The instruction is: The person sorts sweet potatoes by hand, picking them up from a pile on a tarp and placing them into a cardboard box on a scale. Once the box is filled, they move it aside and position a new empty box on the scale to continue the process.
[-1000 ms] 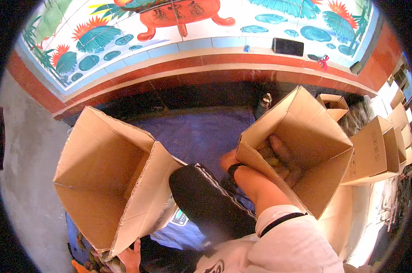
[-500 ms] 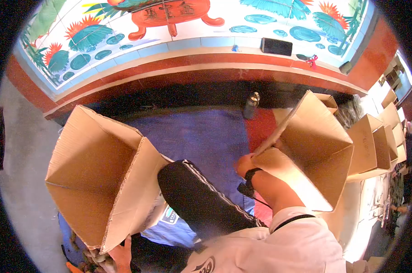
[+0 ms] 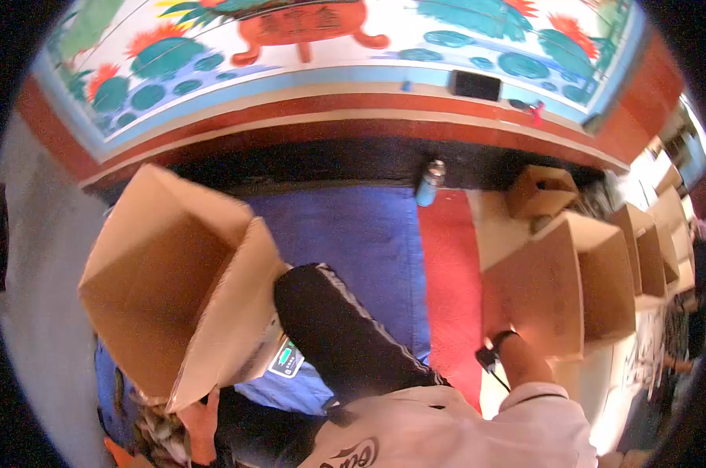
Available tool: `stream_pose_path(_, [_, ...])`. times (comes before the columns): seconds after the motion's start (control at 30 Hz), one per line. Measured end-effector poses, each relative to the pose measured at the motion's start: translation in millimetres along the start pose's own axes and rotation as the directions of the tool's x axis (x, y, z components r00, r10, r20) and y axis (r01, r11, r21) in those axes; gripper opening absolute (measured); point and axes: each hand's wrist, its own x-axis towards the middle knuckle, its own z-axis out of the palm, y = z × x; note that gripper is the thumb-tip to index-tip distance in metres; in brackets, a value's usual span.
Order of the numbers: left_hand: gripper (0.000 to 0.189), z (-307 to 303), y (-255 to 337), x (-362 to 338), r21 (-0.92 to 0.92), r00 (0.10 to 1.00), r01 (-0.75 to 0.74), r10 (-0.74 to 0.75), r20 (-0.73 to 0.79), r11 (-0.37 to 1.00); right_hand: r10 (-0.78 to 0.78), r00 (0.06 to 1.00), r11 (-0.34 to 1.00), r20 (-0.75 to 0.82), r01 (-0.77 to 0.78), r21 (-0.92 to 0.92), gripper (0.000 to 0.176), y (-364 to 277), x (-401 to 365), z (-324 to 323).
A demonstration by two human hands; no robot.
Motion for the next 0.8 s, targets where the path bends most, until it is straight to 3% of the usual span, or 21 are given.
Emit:
stream_pose_path(0.03, [0.045, -1.8, -3.7, -1.4, 0.015, 0.999, 0.039, -0.039, -0.021, 0.999, -0.026, 0.995, 0.997, 0.098, 0.033, -0.071, 0.031, 21.3, 45.0, 45.4])
stream_pose_path(0.1, [0.038, 9.8, -16.0, 0.1, 0.063, 1.0, -0.024, 0.024, -0.005, 0.998, -0.09, 0.984, 0.987, 0.151, 0.109, -0.122, 0.033, 69.4, 116.7, 93.4])
stream_pose_path(0.17, [0.032, 17.3, -21.8, 0.8, 0.1, 0.986, -0.103, 0.115, -0.119, 0.99, -0.227, 0.966, 0.966, 0.127, 0.239, -0.096, 0.033, 52.8, 54.5, 10.2])
stream_pose_path(0.2, [0.029, 14.1, -15.3, 2.2, 0.071, 0.987, -0.109, 0.117, -0.113, 0.991, -0.107, 0.988, 0.978, 0.112, 0.125, -0.167, 0.038, 31.3, 56.4, -17.0])
stream_pose_path(0.23, [0.027, 10.9, -8.6, 3.2, 0.042, 0.988, -0.113, 0.116, -0.106, 0.993, -0.236, 0.971, 0.951, -0.045, 0.222, -0.214, 0.037, 17.6, 74.3, -36.8])
stream_pose_path(0.27, [0.022, 8.9, -7.7, 3.5, 0.083, 0.977, -0.158, 0.168, -0.135, 0.984, -0.368, 0.91, 0.911, -0.191, 0.312, -0.269, 0.038, 0.8, 89.9, -56.8])
stream_pose_path(0.3, [0.022, 3.9, 0.7, 7.7, 0.046, 0.952, -0.212, 0.217, -0.217, 0.976, -0.395, 0.81, 0.916, -0.434, 0.383, -0.12, 0.036, -24.1, 75.8, -90.1])
stream_pose_path(0.33, [0.025, 4.3, -4.6, 6.8, 0.019, 0.974, -0.18, 0.181, -0.133, 0.983, -0.355, 0.672, 0.876, -0.649, 0.482, 0.019, 0.034, -57.1, 49.8, -128.9])
stream_pose_path(0.37, [0.028, 7.6, -11.3, 4.6, -0.011, 0.988, -0.147, 0.146, -0.046, 0.989, -0.416, 0.55, 0.795, -0.724, 0.607, 0.005, 0.031, -85.8, 35.3, -162.2])
stream_pose_path(0.4, [0.029, 8.3, -8.8, 5.0, 0.037, 0.977, -0.169, 0.173, -0.128, 0.985, -0.435, 0.499, 0.702, -0.75, 0.709, 0.064, 0.029, -120.6, -10.2, -202.2])
stream_pose_path(0.43, [0.029, 10.3, -6.8, 6.1, 0.089, 0.957, -0.189, 0.203, -0.206, 0.978, -0.483, 0.323, 0.604, -0.814, 0.796, -0.042, 0.033, -143.9, -14.1, -221.3])
stream_pose_path(0.5, [0.035, 26.1, -19.8, 4.2, 0.119, 0.97, -0.134, 0.155, -0.186, 0.984, -0.509, 0.11, 0.403, -0.854, 0.907, -0.124, 0.035, -197.7, -67.5, -262.8])
stream_pose_path(0.6, [0.039, 25.1, -10.3, 6.9, 0.159, 0.951, -0.155, 0.191, -0.243, 0.975, -0.502, -0.073, 0.143, -0.862, 0.976, -0.166, 0.041, -262.2, -113.8, -288.4])
stream_pose_path(0.63, [0.038, 21.3, -6.3, 5.4, 0.212, 0.967, -0.133, 0.173, -0.187, 0.968, -0.492, -0.142, 0.077, -0.859, 0.976, -0.206, 0.044, -278.1, -122.0, -288.4])
stream_pose_path(0.67, [0.038, 21.5, -4.5, 5.1, 0.207, 0.964, -0.134, 0.176, -0.199, 0.969, -0.506, -0.147, 0.069, -0.85, 0.975, -0.21, 0.044, -291.2, -129.1, -285.2])
stream_pose_path(0.73, [0.038, 23.0, -6.6, 5.6, 0.186, 0.967, -0.128, 0.164, -0.195, 0.974, -0.554, 0.018, -0.134, -0.833, 0.985, 0.11, 0.043, -310.4, -135.6, -281.1])
stream_pose_path(0.8, [0.037, 20.5, -4.9, 6.2, 0.188, 0.965, -0.13, 0.168, -0.201, 0.974, -0.57, 0.009, -0.19, -0.821, 0.971, 0.142, 0.041, -317.2, -124.4, -285.8])
